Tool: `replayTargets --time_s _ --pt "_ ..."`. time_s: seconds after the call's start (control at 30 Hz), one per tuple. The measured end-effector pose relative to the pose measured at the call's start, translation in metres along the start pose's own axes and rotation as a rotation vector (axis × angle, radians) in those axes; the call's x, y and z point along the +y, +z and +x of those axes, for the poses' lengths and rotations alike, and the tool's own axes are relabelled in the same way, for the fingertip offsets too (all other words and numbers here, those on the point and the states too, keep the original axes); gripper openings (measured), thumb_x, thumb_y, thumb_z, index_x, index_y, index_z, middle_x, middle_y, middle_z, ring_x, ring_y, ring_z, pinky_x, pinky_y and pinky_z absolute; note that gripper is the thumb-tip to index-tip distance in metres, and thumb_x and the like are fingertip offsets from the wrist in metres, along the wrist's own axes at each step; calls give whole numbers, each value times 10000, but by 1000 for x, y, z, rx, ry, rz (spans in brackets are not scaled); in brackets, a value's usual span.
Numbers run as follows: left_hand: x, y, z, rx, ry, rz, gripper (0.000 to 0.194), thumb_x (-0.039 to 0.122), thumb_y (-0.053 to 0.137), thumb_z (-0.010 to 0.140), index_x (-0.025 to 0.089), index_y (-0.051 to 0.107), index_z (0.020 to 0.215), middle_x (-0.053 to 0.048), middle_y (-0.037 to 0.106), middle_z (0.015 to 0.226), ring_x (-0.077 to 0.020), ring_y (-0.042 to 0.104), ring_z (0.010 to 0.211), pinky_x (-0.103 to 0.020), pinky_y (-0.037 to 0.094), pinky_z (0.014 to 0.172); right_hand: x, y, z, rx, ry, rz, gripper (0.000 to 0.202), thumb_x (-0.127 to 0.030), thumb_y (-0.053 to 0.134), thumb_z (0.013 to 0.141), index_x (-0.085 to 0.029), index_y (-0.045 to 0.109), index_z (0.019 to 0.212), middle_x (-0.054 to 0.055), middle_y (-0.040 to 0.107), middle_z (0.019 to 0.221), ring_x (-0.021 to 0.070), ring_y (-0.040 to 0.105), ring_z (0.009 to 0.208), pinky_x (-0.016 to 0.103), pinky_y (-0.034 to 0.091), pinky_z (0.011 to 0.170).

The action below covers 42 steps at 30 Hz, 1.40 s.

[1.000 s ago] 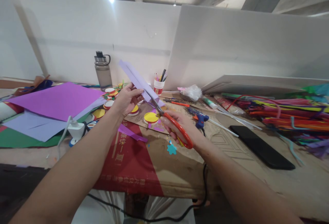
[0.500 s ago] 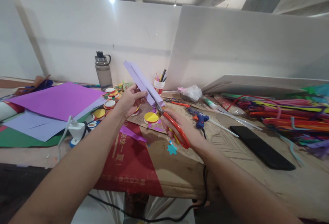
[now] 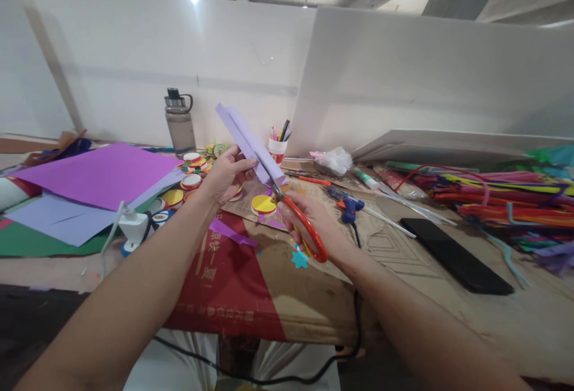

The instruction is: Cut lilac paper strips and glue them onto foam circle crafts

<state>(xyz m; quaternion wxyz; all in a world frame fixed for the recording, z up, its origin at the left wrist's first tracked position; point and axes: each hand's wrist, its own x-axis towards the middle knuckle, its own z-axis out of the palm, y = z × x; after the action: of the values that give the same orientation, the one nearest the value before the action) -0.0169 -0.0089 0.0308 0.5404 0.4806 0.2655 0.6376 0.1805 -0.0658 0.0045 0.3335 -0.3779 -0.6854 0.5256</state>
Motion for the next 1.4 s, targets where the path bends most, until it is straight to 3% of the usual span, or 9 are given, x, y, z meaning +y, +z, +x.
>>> replayTargets --time_s 0.33,0.57,1.0,1.4 --pt "1 -2 1 -6 -14 -13 325 99 734 614 154 627 916 -23 677 851 -114 633 713 -226 523 637 0 0 0 2 0 -12 348 -556 561 815 -215 500 852 -58 464 605 61 441 360 176 385 276" --pt "5 -6 4 93 25 -43 265 81 703 632 149 623 875 -8 673 820 -85 620 679 -195 510 635 1 -2 1 -8 51 15 378 -544 592 796 -220 529 981 -59 474 616 61 450 378 166 380 299" --pt "-2 -7 2 -15 21 -14 283 100 743 620 145 632 876 -15 667 845 -98 626 702 -229 534 676 4 -3 3 -42 33 38 381 -577 561 813 -232 481 952 -41 494 648 71 464 395 192 398 331" --pt "0 -5 2 0 5 3 305 106 733 618 157 631 901 -24 670 844 -124 638 734 -268 537 716 2 4 0 -10 44 59 381 -591 549 814 -223 470 881 -64 459 614 54 440 353 173 371 298"
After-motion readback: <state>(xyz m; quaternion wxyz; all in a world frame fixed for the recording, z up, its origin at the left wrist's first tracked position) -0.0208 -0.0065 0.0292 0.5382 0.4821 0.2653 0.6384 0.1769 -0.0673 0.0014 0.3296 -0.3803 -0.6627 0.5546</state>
